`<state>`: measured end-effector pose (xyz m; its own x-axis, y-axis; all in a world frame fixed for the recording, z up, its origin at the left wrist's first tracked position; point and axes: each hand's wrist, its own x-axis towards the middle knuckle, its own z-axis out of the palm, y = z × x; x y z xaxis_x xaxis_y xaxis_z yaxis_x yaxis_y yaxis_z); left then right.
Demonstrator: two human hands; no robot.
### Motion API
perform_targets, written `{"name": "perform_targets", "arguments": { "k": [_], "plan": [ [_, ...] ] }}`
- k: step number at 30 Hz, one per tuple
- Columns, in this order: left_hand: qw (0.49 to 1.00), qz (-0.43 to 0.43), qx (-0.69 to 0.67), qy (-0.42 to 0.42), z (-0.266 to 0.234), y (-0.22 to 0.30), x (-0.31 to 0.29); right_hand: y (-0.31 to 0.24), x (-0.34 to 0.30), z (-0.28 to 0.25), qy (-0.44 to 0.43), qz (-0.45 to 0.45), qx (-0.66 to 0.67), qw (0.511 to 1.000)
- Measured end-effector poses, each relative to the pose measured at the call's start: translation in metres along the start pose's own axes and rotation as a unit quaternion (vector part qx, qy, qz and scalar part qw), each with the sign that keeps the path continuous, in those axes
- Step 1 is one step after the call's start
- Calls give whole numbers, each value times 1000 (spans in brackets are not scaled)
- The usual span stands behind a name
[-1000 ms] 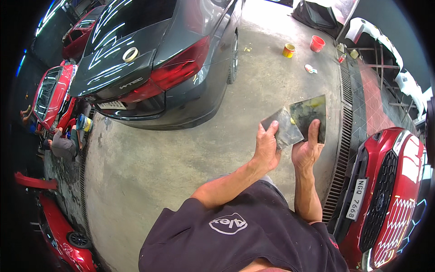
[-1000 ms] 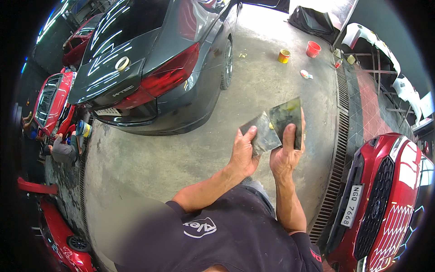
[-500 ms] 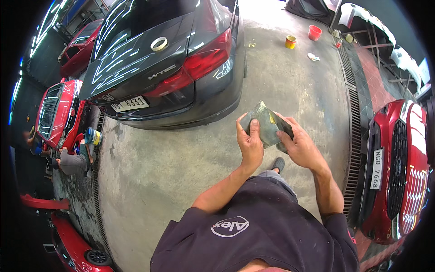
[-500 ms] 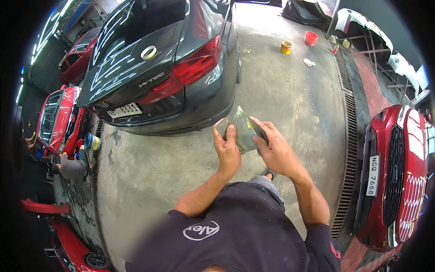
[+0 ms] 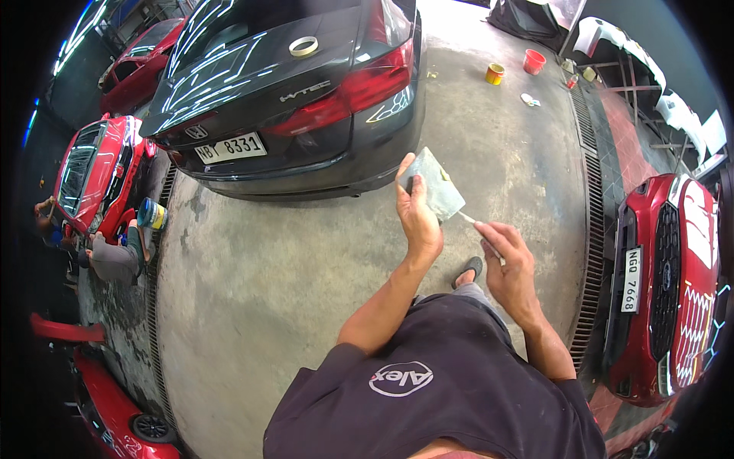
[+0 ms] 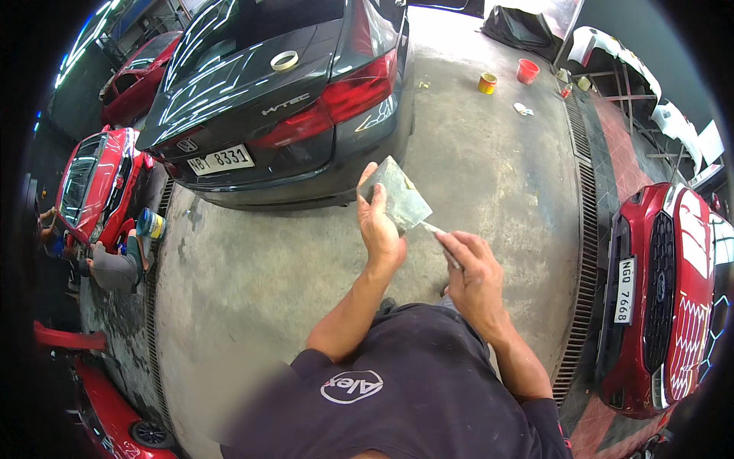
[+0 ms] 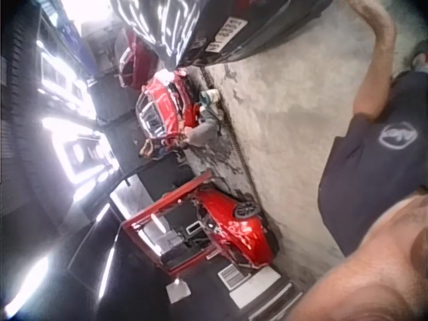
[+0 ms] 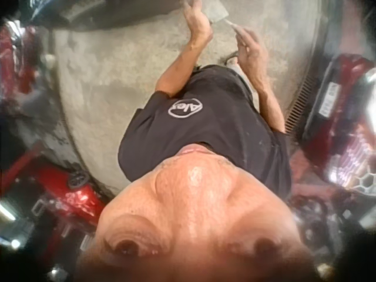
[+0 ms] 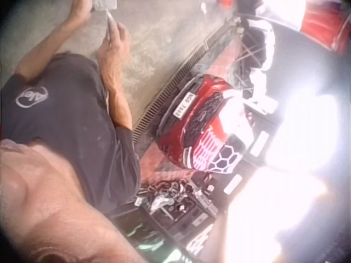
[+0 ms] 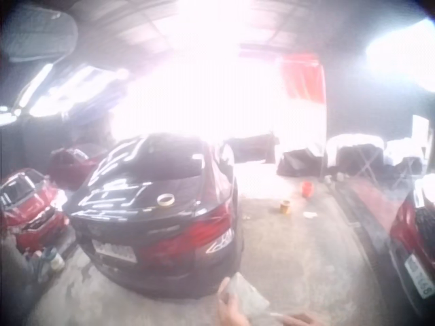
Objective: The person applies yellow body filler to a taped-off section on the rear quarter panel of a dark grey car using a metal spreader. They repeatedly scoop the filler from a container and smooth it onto the surface, working within the boundaries of masking tape.
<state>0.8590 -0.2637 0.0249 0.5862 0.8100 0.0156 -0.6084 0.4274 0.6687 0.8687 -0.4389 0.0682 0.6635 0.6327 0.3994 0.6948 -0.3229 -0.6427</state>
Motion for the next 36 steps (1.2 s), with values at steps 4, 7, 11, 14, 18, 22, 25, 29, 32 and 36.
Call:
{"name": "perform_targets", "arguments": {
  "k": [4, 7, 11, 14, 18, 22, 25, 29, 32, 36],
  "plan": [
    [999, -8, -7, -49, 13, 9, -27, -10, -17, 15, 24, -82, -1, 996],
    [993, -27, 6, -114, 21, 19, -48, -10, -23, 18, 57, -122, -26, 991],
    [981, -103, -36, -161, 22, 10, -61, 1, -13, 25, 124, -106, -54, 985],
    [978, -145, -52, -137, 21, 1, -64, 11, -1, 29, 164, -77, -34, 983],
    [963, -144, 123, -191, 0, -24, -51, 33, 16, 26, 185, 44, 81, 978],
    [868, -174, 344, -313, -24, -25, -50, 100, 41, -2, 169, 270, 321, 892],
    [947, -275, 123, -108, -22, -42, -47, 145, 66, -31, 200, 318, 450, 810],
    [880, -468, 60, -58, 13, -87, -28, 196, 89, -36, 99, 359, 547, 749],
    [887, -453, 39, -72, 57, -123, -14, 235, 93, -29, 18, 296, 524, 799],
    [918, -370, 100, -101, 105, -142, 41, 318, 94, -69, -93, 287, 241, 922]
  ]
}}
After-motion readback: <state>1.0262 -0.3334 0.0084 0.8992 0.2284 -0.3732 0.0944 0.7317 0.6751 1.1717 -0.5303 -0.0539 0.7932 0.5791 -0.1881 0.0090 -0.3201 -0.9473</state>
